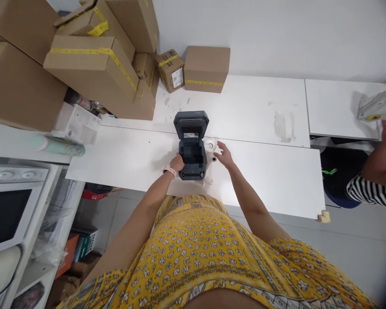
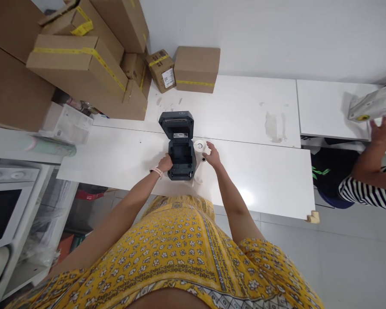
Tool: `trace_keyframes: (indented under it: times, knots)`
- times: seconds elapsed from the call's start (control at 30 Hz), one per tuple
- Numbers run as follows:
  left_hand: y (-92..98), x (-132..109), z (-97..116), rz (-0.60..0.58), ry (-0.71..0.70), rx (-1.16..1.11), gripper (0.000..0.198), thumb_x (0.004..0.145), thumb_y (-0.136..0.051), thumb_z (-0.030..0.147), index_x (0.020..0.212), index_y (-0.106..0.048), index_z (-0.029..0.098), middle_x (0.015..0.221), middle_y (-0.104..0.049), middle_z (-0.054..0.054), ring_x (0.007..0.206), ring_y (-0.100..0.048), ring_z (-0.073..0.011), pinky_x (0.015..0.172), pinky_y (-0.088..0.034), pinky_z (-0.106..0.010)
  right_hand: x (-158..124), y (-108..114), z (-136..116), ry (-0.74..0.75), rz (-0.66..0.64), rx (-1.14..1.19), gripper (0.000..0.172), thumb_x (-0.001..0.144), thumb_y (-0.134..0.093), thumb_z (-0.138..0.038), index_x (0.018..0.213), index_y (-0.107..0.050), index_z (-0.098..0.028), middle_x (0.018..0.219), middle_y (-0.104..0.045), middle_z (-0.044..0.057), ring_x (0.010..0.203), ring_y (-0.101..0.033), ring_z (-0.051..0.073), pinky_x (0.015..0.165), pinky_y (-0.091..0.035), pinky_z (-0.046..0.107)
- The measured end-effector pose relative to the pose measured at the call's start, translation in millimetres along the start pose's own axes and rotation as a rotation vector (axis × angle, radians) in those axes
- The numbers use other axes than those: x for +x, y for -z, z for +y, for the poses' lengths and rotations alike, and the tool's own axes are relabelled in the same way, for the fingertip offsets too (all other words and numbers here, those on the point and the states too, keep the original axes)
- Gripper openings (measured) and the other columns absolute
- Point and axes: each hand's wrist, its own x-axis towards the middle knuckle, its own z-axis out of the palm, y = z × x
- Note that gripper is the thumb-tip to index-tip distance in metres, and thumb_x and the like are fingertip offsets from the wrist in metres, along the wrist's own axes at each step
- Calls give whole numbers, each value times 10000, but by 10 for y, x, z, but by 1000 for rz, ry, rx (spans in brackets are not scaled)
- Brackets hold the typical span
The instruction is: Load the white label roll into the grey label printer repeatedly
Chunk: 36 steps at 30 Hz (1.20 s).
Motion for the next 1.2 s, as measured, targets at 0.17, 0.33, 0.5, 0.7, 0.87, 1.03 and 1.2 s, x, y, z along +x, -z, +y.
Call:
trace_keyframes:
  times: [0.17,0.33,0.5,0.7,0.87,1.03,1.2]
  knots:
    - [23,24,-70,-6,-33,15,434,941,-463,145,1363,-403,61,1214,-681,-259,1171,-667,-361,875,-511,-388,279,-114,-131,47,-76,-221,967,617,-761,-290,1509,-402,-190,1551,-485,136,1429,-448,390,1181,-382,565]
    - [64,40,-94,-1,-53,42,395,950,-468,162,1337,-434,90,1220,-682,-244,1172,-665,-354,874,-515,-389,372,-211,-224,57,-86,-313,936,594,-794,-313,1449,-436,-187,1504,-510,156,1374,-507,378,1143,-433,539]
    - [94,22,-40,-21,-50,50,424,935,-505,140,1346,-429,68,1214,-680,-252,1189,-659,-357,886,-514,-387,323,-241,-314,46,-46,-370,812,599,-738,-272,1365,-473,-228,1410,-577,123,1241,-603,352,1030,-511,546]
    - [76,-3,-27,2,-34,30,432,936,-510,153,1356,-440,73,1241,-673,-260,1221,-647,-359,943,-504,-406,96,319,-620,-16,4,-241,765,582,-789,-324,1299,-545,-216,1252,-671,105,1162,-635,353,1036,-500,544]
    - [76,-18,-20,5,-22,-9,494,937,-524,204,1397,-413,63,1198,-686,-269,1167,-672,-374,904,-518,-412,-478,543,-1019,110,-166,328,785,718,-761,-516,1422,-488,-301,1313,-648,74,1122,-678,299,967,-575,460]
    - [91,-67,7,23,-17,-2,472,946,-534,256,1368,-428,74,1209,-678,-279,1192,-661,-381,925,-509,-411,-804,-245,-1218,30,-331,518,813,921,-134,-781,1371,-550,-246,1097,-729,119,1018,-712,310,879,-609,535]
    - [115,-99,-42,4,-32,-20,448,952,-548,308,1340,-444,111,1227,-678,-256,1198,-659,-374,930,-510,-424,-576,-683,-1231,189,-373,77,659,902,-488,-639,1390,-524,-197,1300,-670,148,1183,-645,333,1008,-541,546]
